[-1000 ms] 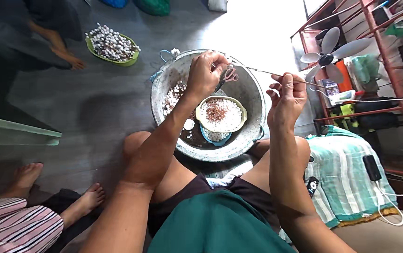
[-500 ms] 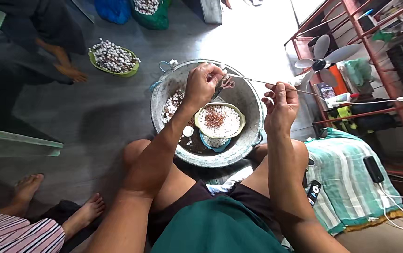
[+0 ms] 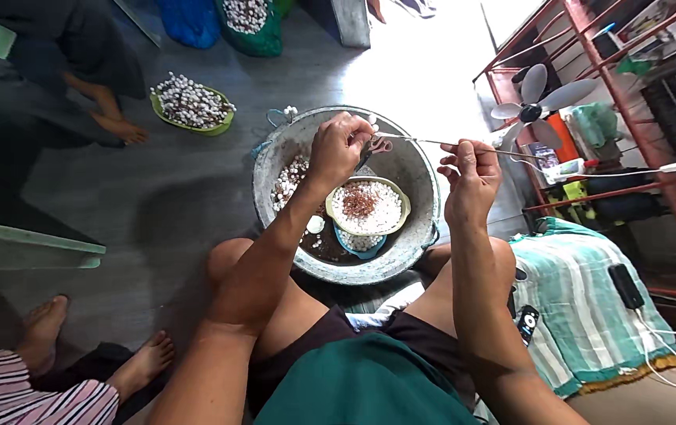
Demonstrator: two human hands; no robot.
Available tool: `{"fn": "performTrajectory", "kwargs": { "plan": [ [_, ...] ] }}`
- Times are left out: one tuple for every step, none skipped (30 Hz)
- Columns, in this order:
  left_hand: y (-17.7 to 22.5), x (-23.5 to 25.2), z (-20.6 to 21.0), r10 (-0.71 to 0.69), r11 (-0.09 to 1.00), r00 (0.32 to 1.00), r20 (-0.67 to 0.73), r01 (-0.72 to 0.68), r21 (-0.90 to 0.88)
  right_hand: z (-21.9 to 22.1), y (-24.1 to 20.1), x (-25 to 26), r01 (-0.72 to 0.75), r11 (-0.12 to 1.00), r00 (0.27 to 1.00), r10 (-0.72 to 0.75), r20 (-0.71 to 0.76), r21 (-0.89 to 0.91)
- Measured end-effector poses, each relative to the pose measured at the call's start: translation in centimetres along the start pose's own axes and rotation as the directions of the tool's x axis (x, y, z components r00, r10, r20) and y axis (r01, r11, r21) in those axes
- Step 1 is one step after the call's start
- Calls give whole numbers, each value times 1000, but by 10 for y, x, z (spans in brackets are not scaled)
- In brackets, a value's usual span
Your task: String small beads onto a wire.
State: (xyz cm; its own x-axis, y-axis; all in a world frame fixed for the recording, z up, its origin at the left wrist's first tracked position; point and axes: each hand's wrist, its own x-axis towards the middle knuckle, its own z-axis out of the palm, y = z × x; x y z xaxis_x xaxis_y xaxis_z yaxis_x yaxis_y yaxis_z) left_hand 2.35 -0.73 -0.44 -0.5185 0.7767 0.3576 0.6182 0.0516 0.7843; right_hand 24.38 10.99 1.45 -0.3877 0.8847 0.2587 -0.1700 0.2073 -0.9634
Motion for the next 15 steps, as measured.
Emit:
{"fn": "performTrajectory", "kwargs": {
  "plan": [
    [-1, -1, 0, 3, 1000, 1000, 1, -3, 9, -1, 0, 0, -3, 1000, 1000, 3, 6, -5],
    [-1, -1, 0, 2, 1000, 1000, 2, -2, 15, -2, -1, -1, -11, 1000, 1000, 11, 6, 2],
    [-1, -1, -1, -2, 1000, 1000, -2, 2, 15, -3, -3, -1, -21, 1000, 1000, 21, 0, 16],
    [-1, 0, -3, -10, 1000, 1000, -5, 10, 8, -4, -4, -1, -30, 999, 999, 30, -13, 28],
    [-1, 0, -6, -23, 1000, 1000, -8, 23, -18, -6, -3, -3, -36, 999, 999, 37, -23, 35],
    [-2, 0, -9, -47, 996, 999, -5, 47, -70, -8, -1, -5, -43, 998, 998, 45, -33, 41],
    [-3, 2, -12, -73, 985, 997, 2, 73, -154, -8, 2, -8, -56, 997, 998, 57, -37, 47],
    [-5, 5, -16, -100, 960, 995, 9, 99, -260, -7, 7, -11, -72, 996, 997, 74, -36, 55],
    [-5, 8, -20, -139, 917, 990, 28, 139, -373, -4, 13, -14, -89, 995, 995, 91, -37, 53],
    [-4, 11, -24, -182, 862, 982, 54, 186, -472, 1, 21, -19, -101, 994, 994, 103, -32, 35],
    [-3, 11, -26, -234, 799, 969, 84, 241, -551, 4, 32, -29, -112, 994, 994, 112, -3, -5],
    [-3, 7, -27, -281, 733, 953, 111, 288, -617, 8, 46, -43, -106, 992, 993, 110, 52, -65],
    [-4, 9, -30, -306, 675, 944, 122, 305, -672, 15, 61, -55, -73, 987, 987, 92, 133, -143],
    [-5, 11, -32, -317, 629, 941, 121, 304, -716, 21, 75, -68, -30, 969, 970, 87, 226, -244],
    [-5, 13, -32, -319, 592, 940, 120, 297, -749, 26, 88, -83, 12, 939, 942, 105, 319, -343]
  ]
}}
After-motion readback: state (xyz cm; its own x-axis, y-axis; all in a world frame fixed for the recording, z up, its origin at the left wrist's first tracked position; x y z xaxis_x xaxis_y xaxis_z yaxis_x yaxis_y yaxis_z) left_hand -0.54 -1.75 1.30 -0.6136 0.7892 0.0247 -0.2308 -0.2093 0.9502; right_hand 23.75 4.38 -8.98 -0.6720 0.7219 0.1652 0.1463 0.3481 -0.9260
